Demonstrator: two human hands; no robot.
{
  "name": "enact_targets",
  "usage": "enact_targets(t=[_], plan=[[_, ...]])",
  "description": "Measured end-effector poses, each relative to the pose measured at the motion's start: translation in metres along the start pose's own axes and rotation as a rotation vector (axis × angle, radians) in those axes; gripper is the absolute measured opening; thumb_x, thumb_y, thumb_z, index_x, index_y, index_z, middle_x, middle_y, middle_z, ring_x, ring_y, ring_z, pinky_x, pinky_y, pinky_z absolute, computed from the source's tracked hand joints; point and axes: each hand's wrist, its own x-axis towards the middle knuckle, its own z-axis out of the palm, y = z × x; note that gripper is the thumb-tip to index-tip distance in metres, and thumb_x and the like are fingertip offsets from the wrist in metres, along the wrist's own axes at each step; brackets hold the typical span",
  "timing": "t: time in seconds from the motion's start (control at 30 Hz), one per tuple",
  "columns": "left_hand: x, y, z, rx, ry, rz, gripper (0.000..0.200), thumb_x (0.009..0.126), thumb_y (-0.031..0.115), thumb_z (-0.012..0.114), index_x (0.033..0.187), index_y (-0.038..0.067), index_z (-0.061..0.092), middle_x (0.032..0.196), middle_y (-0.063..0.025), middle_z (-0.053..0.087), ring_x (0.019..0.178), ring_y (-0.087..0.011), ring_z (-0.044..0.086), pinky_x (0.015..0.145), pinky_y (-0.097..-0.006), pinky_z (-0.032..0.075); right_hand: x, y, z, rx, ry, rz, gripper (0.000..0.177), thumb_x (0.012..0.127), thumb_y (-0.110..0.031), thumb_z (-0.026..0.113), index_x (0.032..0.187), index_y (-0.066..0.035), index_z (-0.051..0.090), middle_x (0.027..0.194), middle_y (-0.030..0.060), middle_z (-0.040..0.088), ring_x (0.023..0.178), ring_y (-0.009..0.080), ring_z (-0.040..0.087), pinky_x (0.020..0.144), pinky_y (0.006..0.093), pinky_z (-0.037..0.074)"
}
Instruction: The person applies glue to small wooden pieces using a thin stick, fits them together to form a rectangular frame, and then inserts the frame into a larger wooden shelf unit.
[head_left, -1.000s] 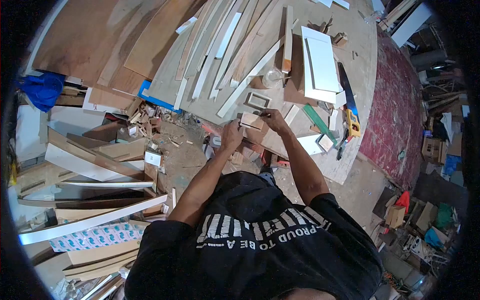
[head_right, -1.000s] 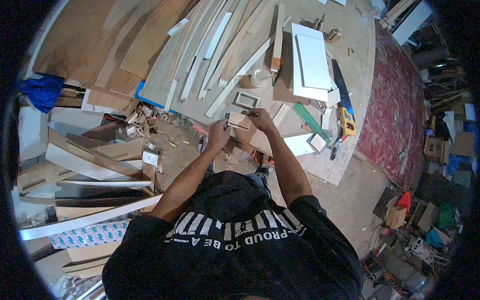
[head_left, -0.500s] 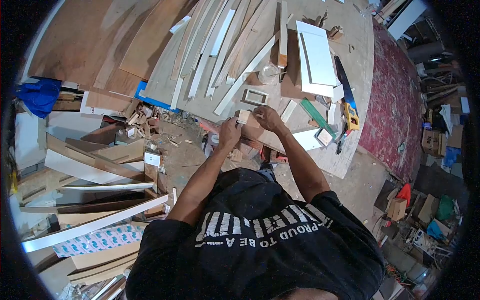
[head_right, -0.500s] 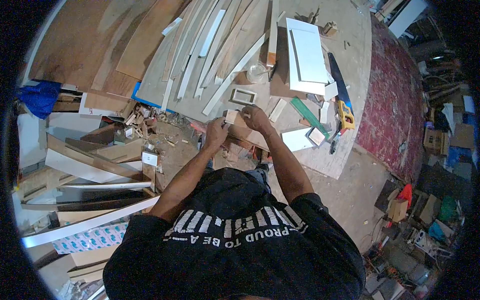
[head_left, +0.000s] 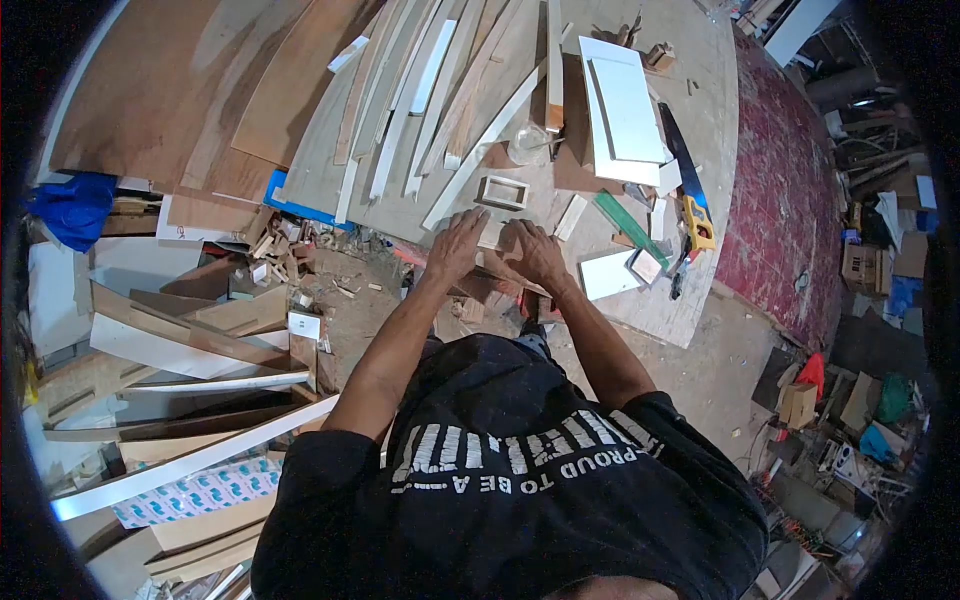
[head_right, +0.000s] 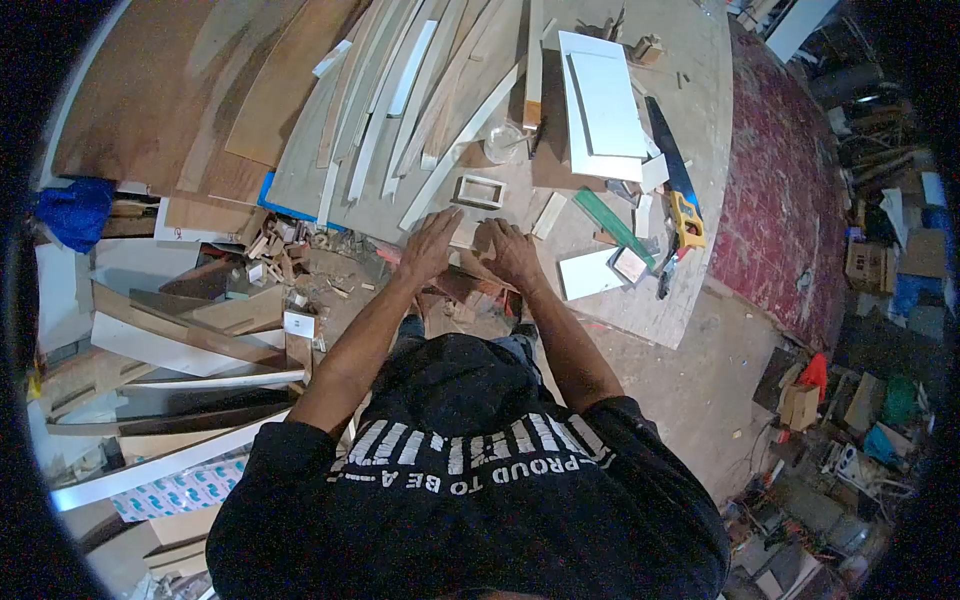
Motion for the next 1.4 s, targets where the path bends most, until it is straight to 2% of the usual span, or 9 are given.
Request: enact_targets(t=[0.4,0.47,0.77,1.07,1.13,1.2,1.27,1.37,1.4], plan=[[0.008,-0.012,0.006,0.060,-0.077,0.079,0.058,0.077,-0.005,0.062,0.134,0.004,0.052,0.137,-0.0111,0.054,0.121,-0.0320,0.052,0.099,-0.0413,0.050,0.003,0.008,0.016,-0.037,0.038,-0.006,0.062,0.079,-0.026,0.074,0.134,-0.009,0.051,0.131,0.0089,0.055,0.120,0.0292,0.054,0.096,0.0505,0.046],[0.009,-0.013,0.005,0.063,-0.031,0.098,0.053,0.077,-0.006,0.056,0.129,0.003,0.056,0.135,-0.0102,0.055,0.119,-0.0315,0.054,0.094,-0.0413,0.054,0.002,0.007,0.015,-0.039,0.029,-0.008,0.064,0.079,-0.026,0.074,0.136,-0.009,0.049,0.131,0.0093,0.055,0.120,0.0292,0.054,0.096,0.0506,0.046],[0.008,-0.013,-0.009,-0.054,-0.134,0.042,0.071,0.079,0.001,0.070,0.144,0.009,0.042,0.141,-0.0123,0.051,0.129,-0.0337,0.048,0.109,-0.0427,0.043,-0.003,-0.006,0.009,-0.028,0.075,0.001,0.082,0.080,-0.029,0.075,0.149,-0.009,0.036,0.143,0.0090,0.051,0.123,0.0291,0.054,0.098,0.0511,0.042],[0.006,-0.015,0.000,-0.074,-0.159,0.025,0.072,0.080,0.000,0.069,0.145,0.008,0.040,0.143,-0.0146,0.050,0.132,-0.0338,0.045,0.111,-0.0433,0.040,-0.002,-0.023,-0.003,0.004,0.044,0.039,0.087,0.079,-0.024,0.078,0.151,-0.007,0.032,0.132,0.0161,0.060,0.121,0.0337,0.057,0.100,0.0494,0.043],[0.000,-0.016,0.012,-0.307,0.233,-0.141,0.061,0.080,0.006,0.070,0.138,0.004,0.049,0.132,-0.0172,0.059,0.121,-0.0371,0.055,0.103,-0.0442,0.046,-0.009,-0.023,0.000,0.139,0.130,0.086,0.087,0.080,-0.023,0.077,0.151,-0.004,0.029,0.132,0.0192,0.059,0.118,0.0346,0.059,0.098,0.0484,0.046],[-0.001,-0.025,0.029,-0.412,0.218,-0.297,0.052,0.082,0.010,0.070,0.130,0.000,0.055,0.121,-0.0215,0.062,0.113,-0.0380,0.059,0.098,-0.0442,0.048,-0.014,-0.024,0.011,0.277,0.214,0.133,0.088,0.081,-0.021,0.076,0.151,-0.001,0.027,0.131,0.0223,0.059,0.115,0.0355,0.061,0.096,0.0474,0.048],[-0.004,-0.026,0.035,-0.517,0.196,-0.456,0.046,0.083,0.015,0.071,0.123,-0.005,0.061,0.110,-0.0258,0.065,0.104,-0.0389,0.063,0.094,-0.0441,0.050,-0.019,-0.024,0.032,0.736,0.326,0.384,0.082,0.085,-0.018,0.072,0.148,0.007,0.027,0.129,0.0275,0.059,0.110,0.0346,0.065,0.089,0.0417,0.053],[0.000,-0.014,0.040,-0.512,0.159,-0.499,0.034,0.084,0.018,0.070,0.108,-0.007,0.069,0.095,-0.0260,0.068,0.093,-0.0402,0.066,0.086,-0.0460,0.051,-0.017,-0.017,0.065,0.688,0.362,0.434,0.076,0.087,-0.016,0.068,0.145,0.011,0.028,0.122,0.0297,0.062,0.107,0.0319,0.067,0.084,0.0365,0.055],[0.000,-0.010,0.044,-0.457,0.226,-0.487,0.031,0.084,0.017,0.071,0.104,-0.006,0.070,0.093,-0.0260,0.068,0.092,-0.0401,0.066,0.083,-0.0466,0.051,-0.017,-0.022,0.067,0.670,0.418,0.437,0.069,0.084,-0.010,0.067,0.141,0.012,0.035,0.120,0.0284,0.065,0.103,0.0377,0.068,0.083,0.0411,0.057]])
